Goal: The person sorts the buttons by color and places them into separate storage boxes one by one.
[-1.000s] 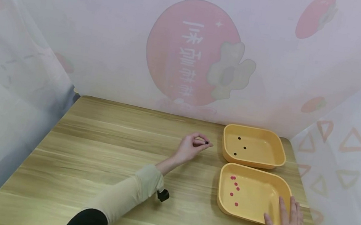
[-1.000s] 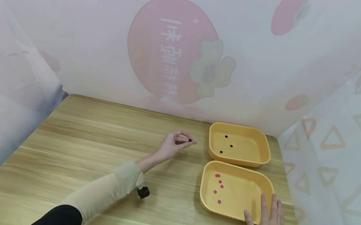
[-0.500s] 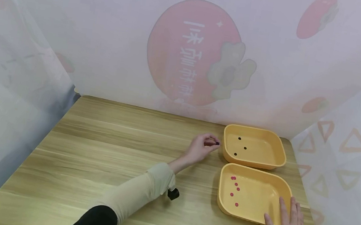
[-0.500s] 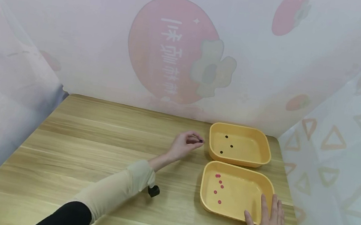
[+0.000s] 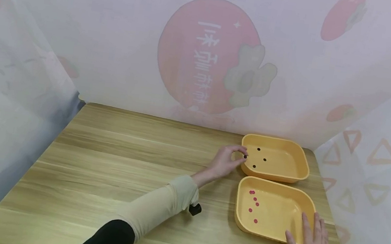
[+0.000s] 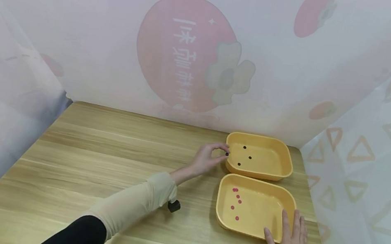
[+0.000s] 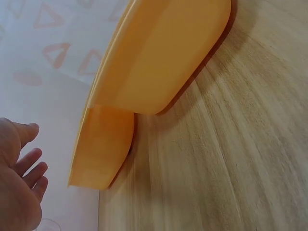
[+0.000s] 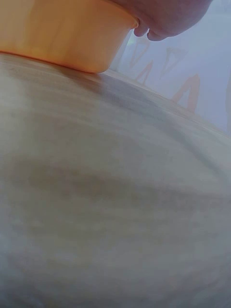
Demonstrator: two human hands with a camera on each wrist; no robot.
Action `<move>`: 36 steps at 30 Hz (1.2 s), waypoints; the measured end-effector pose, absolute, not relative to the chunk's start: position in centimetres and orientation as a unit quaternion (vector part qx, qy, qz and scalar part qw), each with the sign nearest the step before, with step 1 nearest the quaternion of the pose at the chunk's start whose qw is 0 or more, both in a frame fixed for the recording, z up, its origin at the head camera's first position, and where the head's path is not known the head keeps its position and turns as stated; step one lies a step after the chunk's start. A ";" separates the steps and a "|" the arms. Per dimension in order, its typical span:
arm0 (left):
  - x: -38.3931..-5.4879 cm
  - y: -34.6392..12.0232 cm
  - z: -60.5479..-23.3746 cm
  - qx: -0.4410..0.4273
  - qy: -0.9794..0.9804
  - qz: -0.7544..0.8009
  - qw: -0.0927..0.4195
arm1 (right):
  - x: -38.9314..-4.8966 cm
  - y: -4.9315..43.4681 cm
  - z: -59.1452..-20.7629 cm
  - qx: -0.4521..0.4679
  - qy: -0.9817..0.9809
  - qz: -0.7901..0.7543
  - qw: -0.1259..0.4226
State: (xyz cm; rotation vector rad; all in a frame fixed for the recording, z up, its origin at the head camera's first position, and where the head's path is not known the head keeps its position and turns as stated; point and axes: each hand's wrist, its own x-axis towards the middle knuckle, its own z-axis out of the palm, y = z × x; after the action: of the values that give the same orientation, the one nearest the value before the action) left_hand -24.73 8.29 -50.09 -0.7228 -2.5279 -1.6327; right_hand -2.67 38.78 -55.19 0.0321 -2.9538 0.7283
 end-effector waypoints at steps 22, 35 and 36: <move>-25.5 10.8 -50.5 -0.347 -0.872 -0.329 0.109 | -2.4 38.7 -54.9 0.014 -0.968 0.244 0.051; -25.9 11.7 -50.8 -0.344 -0.886 -0.291 0.111 | -2.8 38.8 -54.9 0.014 -0.969 0.243 0.047; -25.9 11.7 -50.9 -0.342 -0.888 -0.286 0.112 | -2.8 38.8 -55.0 0.014 -0.969 0.243 0.047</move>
State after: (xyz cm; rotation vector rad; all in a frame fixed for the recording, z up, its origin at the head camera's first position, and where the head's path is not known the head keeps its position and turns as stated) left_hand -25.93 11.71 -50.88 -1.0044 -2.6076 -0.8397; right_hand -2.84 38.80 -54.96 0.0438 -2.9554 0.7402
